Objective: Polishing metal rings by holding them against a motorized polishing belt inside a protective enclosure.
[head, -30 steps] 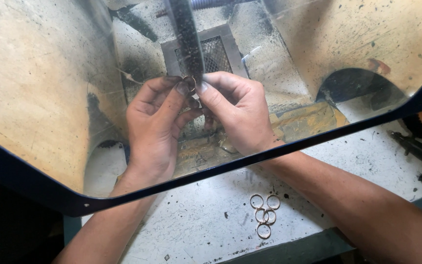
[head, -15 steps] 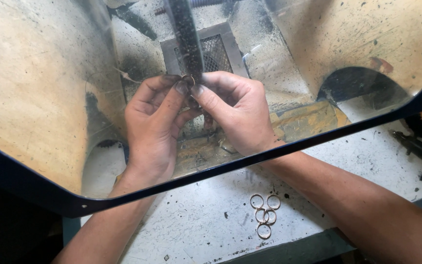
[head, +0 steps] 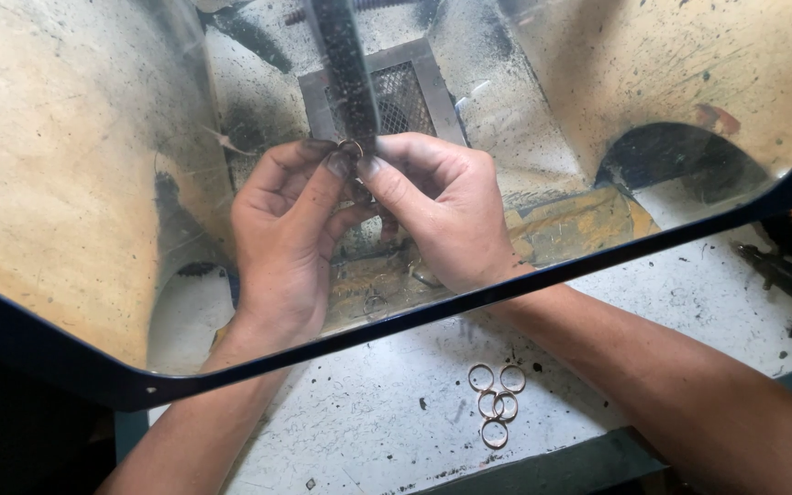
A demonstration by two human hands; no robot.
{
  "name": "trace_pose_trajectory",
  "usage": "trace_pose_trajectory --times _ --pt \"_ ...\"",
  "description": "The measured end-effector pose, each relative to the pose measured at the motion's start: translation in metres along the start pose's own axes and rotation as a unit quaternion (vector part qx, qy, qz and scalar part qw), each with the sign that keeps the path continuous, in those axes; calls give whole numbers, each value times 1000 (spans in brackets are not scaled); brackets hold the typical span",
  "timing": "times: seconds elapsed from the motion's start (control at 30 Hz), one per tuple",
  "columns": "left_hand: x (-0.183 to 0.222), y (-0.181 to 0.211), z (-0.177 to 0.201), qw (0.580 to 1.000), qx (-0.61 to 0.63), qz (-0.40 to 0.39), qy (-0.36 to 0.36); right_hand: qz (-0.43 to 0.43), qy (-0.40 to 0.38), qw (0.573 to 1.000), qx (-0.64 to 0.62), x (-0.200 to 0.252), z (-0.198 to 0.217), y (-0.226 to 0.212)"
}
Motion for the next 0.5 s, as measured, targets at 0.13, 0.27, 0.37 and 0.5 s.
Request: trace_pose_trajectory --times 0.13,0.27,0.37,0.5 --pt "0 0 0 1000 2 6 7 -4 1 1000 3 0 0 -2" --pt "0 0 0 1000 -3 6 6 -4 2 1000 4 0 0 -2" --pt "-1 -2 1 1000 -2 5 6 -2 2 1000 10 0 0 -2" --pt "-1 -3 2 1000 0 1 6 -6 3 1000 20 0 0 -2"
Point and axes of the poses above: each hand's wrist, its own x-axis away from the middle knuckle, its own z-axis out of the back of the hand, y = z × x, the point moved 2 cm from there along -x, towards the middle knuckle, and after that the axes turned 8 degrees about y, right-handed, at the moved point
